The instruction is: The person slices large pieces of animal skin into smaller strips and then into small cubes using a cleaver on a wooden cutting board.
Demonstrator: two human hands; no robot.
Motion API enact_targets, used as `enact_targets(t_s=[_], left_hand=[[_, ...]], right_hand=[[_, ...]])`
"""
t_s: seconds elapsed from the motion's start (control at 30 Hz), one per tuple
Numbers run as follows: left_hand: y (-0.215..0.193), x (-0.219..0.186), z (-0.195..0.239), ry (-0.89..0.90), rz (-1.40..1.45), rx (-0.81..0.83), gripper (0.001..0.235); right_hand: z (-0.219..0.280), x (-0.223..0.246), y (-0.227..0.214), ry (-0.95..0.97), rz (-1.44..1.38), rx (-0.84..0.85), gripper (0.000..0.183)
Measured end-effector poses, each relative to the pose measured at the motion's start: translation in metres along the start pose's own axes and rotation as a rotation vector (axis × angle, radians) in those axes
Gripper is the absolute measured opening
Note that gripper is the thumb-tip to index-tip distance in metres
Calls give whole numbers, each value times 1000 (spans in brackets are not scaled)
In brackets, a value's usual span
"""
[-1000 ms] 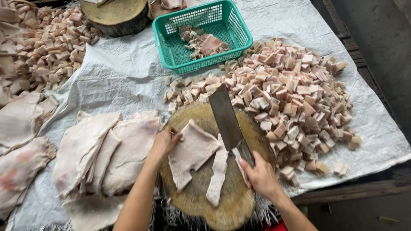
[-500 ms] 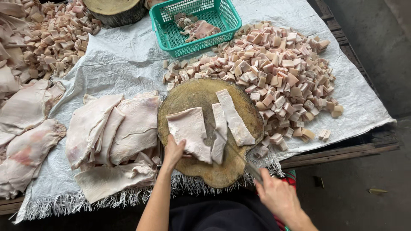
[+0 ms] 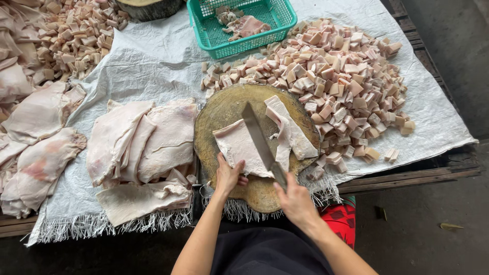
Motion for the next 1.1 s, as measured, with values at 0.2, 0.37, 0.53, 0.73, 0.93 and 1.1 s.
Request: enact_targets(t_s=[0.2,0.37,0.53,0.73,0.93,1.1], left_hand=[[-51,-16,-36,178,-678,-419,85],[-41,-75,-112,798,-838,-485,76],[-62,-40,-139,521,-701,-278,20],[-65,-38,-122,687,-553,-382,22],[-63,-61,-95,421,-636,-323,32],[-66,-73,-83,477,-621,-349,44]], right_hand=[[-22,4,47,-127,189,-39,40],[-29,4,41,-74,330,2,42],[-41,-1,18,-120,369,89,45],[-40,6,16,-144,166,110,42],[-44,69,-26,-339,-70,-84,40],[-40,82,-30,-588,-38,-360,33]])
Point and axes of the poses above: each hand's wrist, its own z-axis away from the middle knuckle, its own y-axis out of the palm, x = y × z, the point moved 6 cm from there along -z, towards the middle knuckle, and after that the axes turned 12 degrees about -y, right-handed, at the moved point
